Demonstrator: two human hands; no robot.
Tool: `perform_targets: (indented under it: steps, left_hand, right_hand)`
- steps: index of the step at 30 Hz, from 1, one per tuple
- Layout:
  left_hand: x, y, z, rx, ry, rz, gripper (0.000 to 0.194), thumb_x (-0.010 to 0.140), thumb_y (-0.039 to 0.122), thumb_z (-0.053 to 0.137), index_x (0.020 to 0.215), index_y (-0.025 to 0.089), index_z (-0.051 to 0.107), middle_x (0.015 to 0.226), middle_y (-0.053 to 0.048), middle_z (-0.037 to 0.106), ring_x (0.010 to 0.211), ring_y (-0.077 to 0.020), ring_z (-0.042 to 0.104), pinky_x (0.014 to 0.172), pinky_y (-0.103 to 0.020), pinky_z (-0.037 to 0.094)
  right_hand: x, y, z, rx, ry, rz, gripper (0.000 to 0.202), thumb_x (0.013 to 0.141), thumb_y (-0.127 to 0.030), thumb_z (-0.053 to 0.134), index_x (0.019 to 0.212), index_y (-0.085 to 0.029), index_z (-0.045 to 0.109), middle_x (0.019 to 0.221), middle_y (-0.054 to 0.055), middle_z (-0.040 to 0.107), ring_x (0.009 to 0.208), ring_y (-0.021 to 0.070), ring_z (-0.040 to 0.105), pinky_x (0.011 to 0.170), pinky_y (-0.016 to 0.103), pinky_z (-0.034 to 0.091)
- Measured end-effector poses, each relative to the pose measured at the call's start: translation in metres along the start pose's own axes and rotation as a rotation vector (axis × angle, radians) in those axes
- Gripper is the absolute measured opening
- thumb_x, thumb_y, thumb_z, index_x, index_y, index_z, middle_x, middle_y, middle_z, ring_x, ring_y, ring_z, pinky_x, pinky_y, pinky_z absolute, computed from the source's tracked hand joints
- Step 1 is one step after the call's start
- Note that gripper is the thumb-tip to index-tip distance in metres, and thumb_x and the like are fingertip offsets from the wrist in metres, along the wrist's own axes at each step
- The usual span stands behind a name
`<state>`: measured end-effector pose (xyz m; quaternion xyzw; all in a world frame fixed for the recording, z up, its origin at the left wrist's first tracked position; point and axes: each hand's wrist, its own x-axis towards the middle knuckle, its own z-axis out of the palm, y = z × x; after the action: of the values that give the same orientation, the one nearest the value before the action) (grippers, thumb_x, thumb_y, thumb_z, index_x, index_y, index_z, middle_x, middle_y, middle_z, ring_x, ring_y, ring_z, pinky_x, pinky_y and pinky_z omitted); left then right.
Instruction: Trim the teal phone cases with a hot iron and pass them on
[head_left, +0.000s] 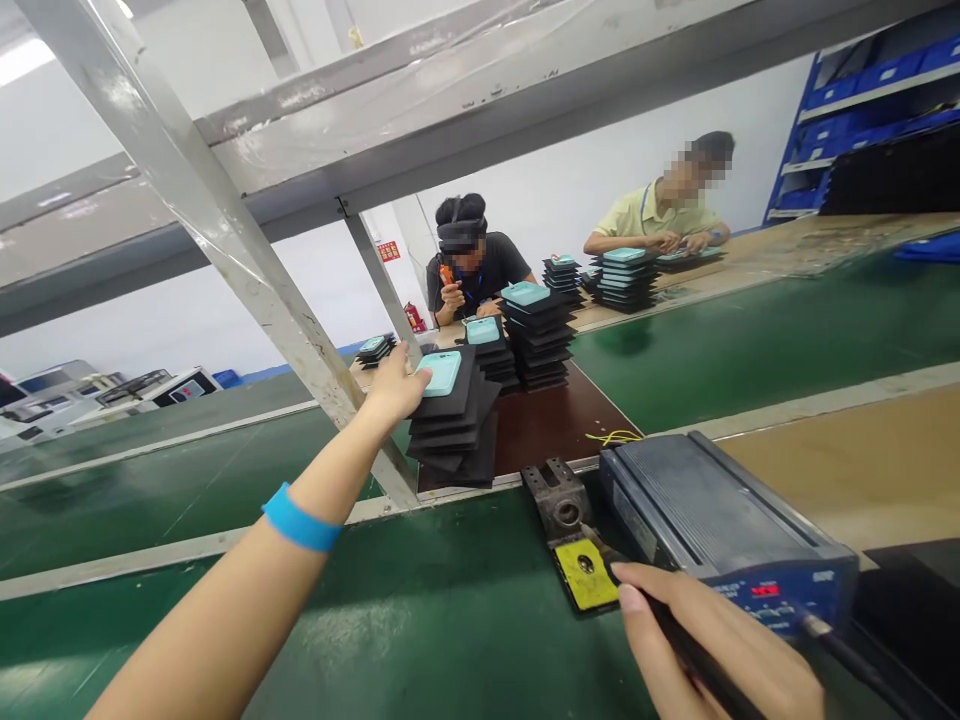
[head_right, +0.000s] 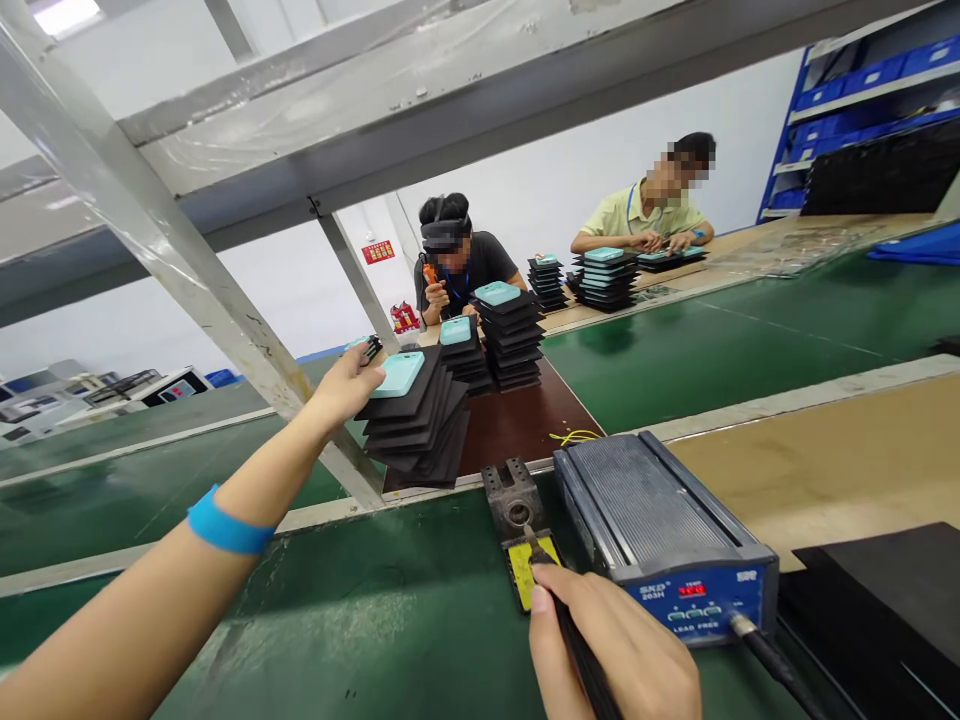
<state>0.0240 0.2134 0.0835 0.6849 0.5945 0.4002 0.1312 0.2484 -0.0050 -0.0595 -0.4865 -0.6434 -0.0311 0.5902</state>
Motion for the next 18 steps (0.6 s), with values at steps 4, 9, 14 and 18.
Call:
perform_targets:
  steps: [4, 9, 14, 18]
  left_hand:
    - [-0.047, -0.004, -0.025, 0.21, 0.061, 0.348, 0.063, 0.088, 0.025, 0.057, 0.147, 0.016, 0.037, 0.144, -0.016, 0.047, 0.135, -0.0328, 0.041, 0.109, -0.053, 0.036]
    - [-0.107, -0.02, -0.055, 0.261, 0.107, 0.479, 0.058, 0.093, 0.032, 0.053, 0.148, 0.024, 0.034, 0.141, -0.011, 0.05, 0.129, -0.0284, 0.048, 0.108, -0.049, 0.039]
    - [-0.141, -0.05, -0.064, 0.079, 0.032, 0.232, 0.054, 0.094, 0.035, 0.052, 0.146, 0.029, 0.037, 0.142, -0.009, 0.05, 0.13, -0.0282, 0.048, 0.108, -0.048, 0.04]
    - [-0.158, -0.072, -0.062, -0.188, 0.016, 0.008, 0.054, 0.089, 0.037, 0.061, 0.14, 0.028, 0.047, 0.14, -0.009, 0.053, 0.132, -0.0306, 0.046, 0.112, -0.049, 0.036]
  right_hand:
    - [-0.011, 0.017, 0.02, -0.028, -0.128, 0.035, 0.016, 0.095, -0.024, 0.054, 0.11, -0.024, 0.061, 0.098, 0.001, 0.068, 0.085, 0.0129, 0.067, 0.077, 0.022, 0.05]
    - [-0.024, 0.029, 0.041, -0.095, -0.184, 0.118, 0.026, 0.098, -0.034, 0.049, 0.122, -0.028, 0.058, 0.104, 0.001, 0.068, 0.087, 0.0141, 0.069, 0.076, 0.022, 0.053]
    - [-0.028, 0.032, 0.046, -0.127, -0.258, 0.236, 0.03, 0.098, -0.04, 0.046, 0.124, -0.029, 0.057, 0.114, 0.002, 0.067, 0.1, 0.0166, 0.068, 0.083, 0.024, 0.055]
    - [-0.026, 0.027, 0.049, -0.18, -0.316, 0.327, 0.048, 0.092, -0.032, 0.051, 0.14, -0.03, 0.042, 0.089, -0.003, 0.071, 0.081, 0.0148, 0.072, 0.069, 0.021, 0.057]
